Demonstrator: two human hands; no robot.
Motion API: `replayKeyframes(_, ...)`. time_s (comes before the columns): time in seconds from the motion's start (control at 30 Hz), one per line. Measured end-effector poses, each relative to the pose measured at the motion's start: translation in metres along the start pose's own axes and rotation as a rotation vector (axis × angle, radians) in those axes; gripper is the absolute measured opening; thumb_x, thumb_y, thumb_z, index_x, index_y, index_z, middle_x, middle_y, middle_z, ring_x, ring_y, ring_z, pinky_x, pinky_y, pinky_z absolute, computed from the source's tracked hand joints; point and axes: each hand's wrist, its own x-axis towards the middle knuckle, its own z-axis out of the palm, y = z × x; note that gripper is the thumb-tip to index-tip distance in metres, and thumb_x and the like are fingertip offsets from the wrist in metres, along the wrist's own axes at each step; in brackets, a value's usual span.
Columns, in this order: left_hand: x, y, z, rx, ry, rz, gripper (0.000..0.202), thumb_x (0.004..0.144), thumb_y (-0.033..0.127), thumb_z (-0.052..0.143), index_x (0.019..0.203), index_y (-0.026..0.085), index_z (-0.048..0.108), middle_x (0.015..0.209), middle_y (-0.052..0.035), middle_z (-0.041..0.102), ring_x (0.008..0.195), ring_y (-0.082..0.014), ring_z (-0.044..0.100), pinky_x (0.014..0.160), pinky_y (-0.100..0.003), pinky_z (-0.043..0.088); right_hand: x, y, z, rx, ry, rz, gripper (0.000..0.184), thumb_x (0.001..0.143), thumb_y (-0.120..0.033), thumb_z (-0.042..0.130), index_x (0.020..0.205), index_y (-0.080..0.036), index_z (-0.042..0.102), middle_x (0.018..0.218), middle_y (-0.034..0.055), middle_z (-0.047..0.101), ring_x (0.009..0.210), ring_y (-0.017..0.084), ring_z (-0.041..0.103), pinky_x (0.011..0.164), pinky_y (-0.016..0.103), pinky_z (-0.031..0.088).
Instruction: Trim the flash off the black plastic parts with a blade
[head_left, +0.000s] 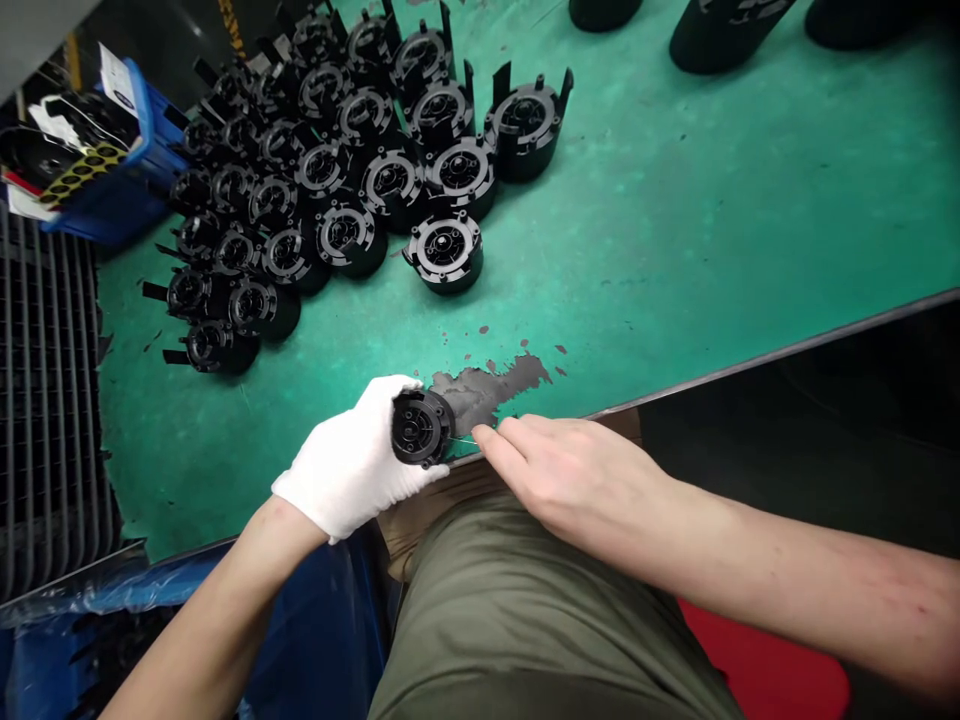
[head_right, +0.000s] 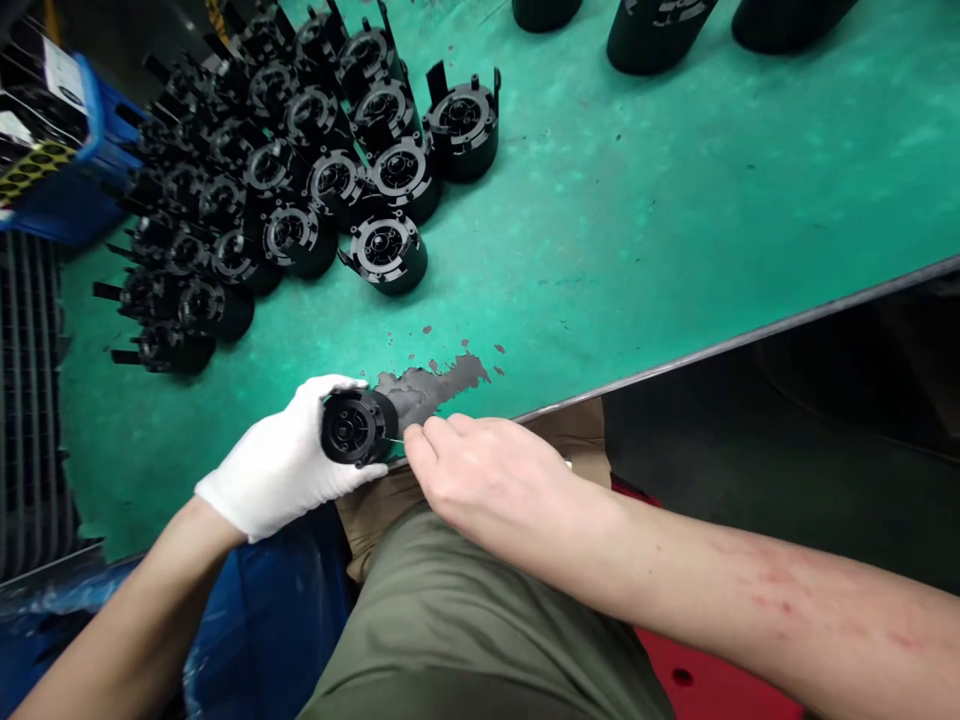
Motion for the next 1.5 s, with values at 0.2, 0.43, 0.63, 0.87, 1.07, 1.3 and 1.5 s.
replayKeyframes(0.2,0.001,0.001,-0.001,0.014,0.002,0.021,0.087,0.079,0.061,0.089,0.145,0.029,0.042,0.149,-0.0114,0.065,0.122,-0.0383,0.079,0.101,-0.051,0.067,0.002,-0.007,-0.005,-0.12,-0.018,-0.041,0.027,0.091,-0.001,0.052,0.112,-0.009,0.067,0.083,0.0056,0.061,0.069,0.022,0.06,0.06,0.036,0.04)
replayKeyframes(0.43,0.0,0.001,-0.001,0.007,-0.002,0.033,0.083,0.082,0.062,0.086,0.145,0.031,0.041,0.15,-0.0107,0.064,0.124,-0.0382,0.079,0.099,-0.049,0.068,0.005,0.003,-0.001,-0.033,0.021,-0.009,0.026,0.094,0.003,0.049,0.104,-0.015,0.064,0.078,0.0014,0.059,0.065,0.019,0.057,0.063,0.034,0.041)
replayKeyframes(0.63,0.0,0.001,-0.002,-0.005,-0.011,0.001,0.085,0.081,0.065,0.086,0.146,0.032,0.042,0.148,-0.0098,0.066,0.119,-0.0376,0.081,0.094,-0.047,0.068,0.004,0.004,0.0,0.06,-0.035,-0.012,0.024,0.095,0.001,0.052,0.107,-0.014,0.066,0.078,0.0003,0.06,0.066,0.02,0.061,0.061,0.035,0.042)
replayKeyframes(0.87,-0.003,-0.001,0.0,0.014,0.024,0.023,0.086,0.081,0.069,0.086,0.146,0.034,0.043,0.146,-0.0082,0.068,0.11,-0.0352,0.083,0.082,-0.043,0.068,0.002,0.004,-0.001,0.049,-0.021,-0.021,0.027,0.095,0.0,0.051,0.113,-0.01,0.068,0.083,0.0042,0.064,0.07,0.022,0.063,0.063,0.037,0.046)
replayKeyframes(1.07,-0.003,0.0,0.0,0.018,0.023,0.045,0.084,0.084,0.072,0.082,0.146,0.033,0.042,0.14,-0.0073,0.07,0.105,-0.0336,0.084,0.081,-0.042,0.068,0.008,-0.005,-0.007,-0.053,-0.009,-0.041,0.027,0.095,-0.001,0.048,0.107,-0.01,0.071,0.083,0.0078,0.065,0.068,0.021,0.058,0.062,0.036,0.042)
replayKeyframes(1.3,-0.002,0.0,-0.001,0.021,0.014,0.027,0.084,0.083,0.069,0.083,0.146,0.031,0.042,0.144,-0.0095,0.069,0.11,-0.0359,0.083,0.083,-0.045,0.069,0.015,0.004,-0.002,-0.111,0.06,-0.104,0.028,0.102,-0.003,0.047,0.107,-0.01,0.073,0.083,0.0077,0.065,0.072,0.021,0.056,0.064,0.037,0.04)
replayKeyframes(1.5,-0.001,0.003,-0.003,0.026,0.002,0.012,0.085,0.081,0.064,0.086,0.146,0.031,0.042,0.146,-0.0107,0.068,0.113,-0.0368,0.082,0.087,-0.046,0.069,0.014,0.011,-0.004,-0.08,0.042,0.027,0.03,0.103,-0.001,0.043,0.104,-0.014,0.071,0.082,0.0063,0.066,0.072,0.02,0.056,0.063,0.036,0.036)
